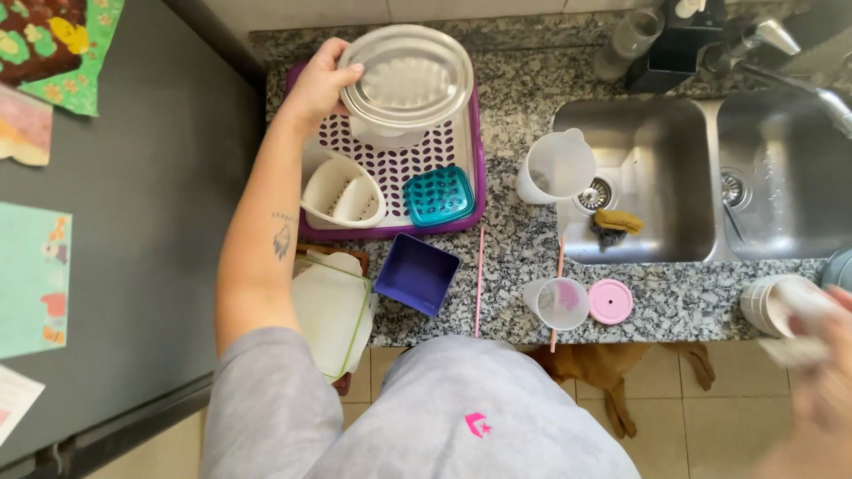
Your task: The person fries potato strips in a pan of hot oil, using a slotted spoon to transfer them to a paper towel-lined plate. They then dry various kitchen items, including a cutting board, a colander, and plastic containers, with a paper towel.
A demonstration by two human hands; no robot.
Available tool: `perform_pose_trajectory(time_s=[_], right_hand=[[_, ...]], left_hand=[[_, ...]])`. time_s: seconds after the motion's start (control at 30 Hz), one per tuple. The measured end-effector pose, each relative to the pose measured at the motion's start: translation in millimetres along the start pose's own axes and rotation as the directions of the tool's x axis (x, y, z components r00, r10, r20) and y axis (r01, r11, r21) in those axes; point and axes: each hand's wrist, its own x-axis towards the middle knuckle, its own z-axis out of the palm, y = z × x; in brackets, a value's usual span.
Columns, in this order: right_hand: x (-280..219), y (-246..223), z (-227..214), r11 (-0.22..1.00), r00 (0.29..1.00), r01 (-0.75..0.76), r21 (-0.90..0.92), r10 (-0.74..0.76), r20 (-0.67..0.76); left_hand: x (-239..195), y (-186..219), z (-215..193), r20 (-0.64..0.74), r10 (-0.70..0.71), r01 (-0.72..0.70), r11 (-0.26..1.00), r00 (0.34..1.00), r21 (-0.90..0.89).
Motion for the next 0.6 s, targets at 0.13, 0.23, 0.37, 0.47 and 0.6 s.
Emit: perform_pose_trajectory(time_s=[0.13,0.23,0.37,0.47,0.6], right_hand=[[-42.0,-94.1,139.9,0.978,0.980,0.175,0.115,-0.184,0.074],[-41.4,-135.7,193.3,0.843,0.834,0.525,0.115,-0.537,0.128],[1.2,-134.0,261.1,0.402,0.395,0.904,-0.143,-0.915,-0.079],[-30.1,-131.8,282.1,0.589,0.728,0.685,-0.428,-0.568,0.384],[-83.3,-106.7,290.1,0.438,0.604,0.795,-0.421,-0.495,0.625]], left_hand=[[-89.9,83.2,35.4,-0.029,0.032,-0.040,0.934,0.999,-0.355],[-133.1,87.2,88.9,0.011,0.066,-0.047,0.803,0.998,-0.595],[-162.9,59.3,164.8,0.041,0.145,-0.029,0.451,0.989,-0.892],[-176.9,53.4,195.7,-0.061,0.195,-0.137,0.402,0.979,-0.906],[-144.5,-4.7,216.3,-0.107,0.141,-0.150,0.340,0.984,-0.929]])
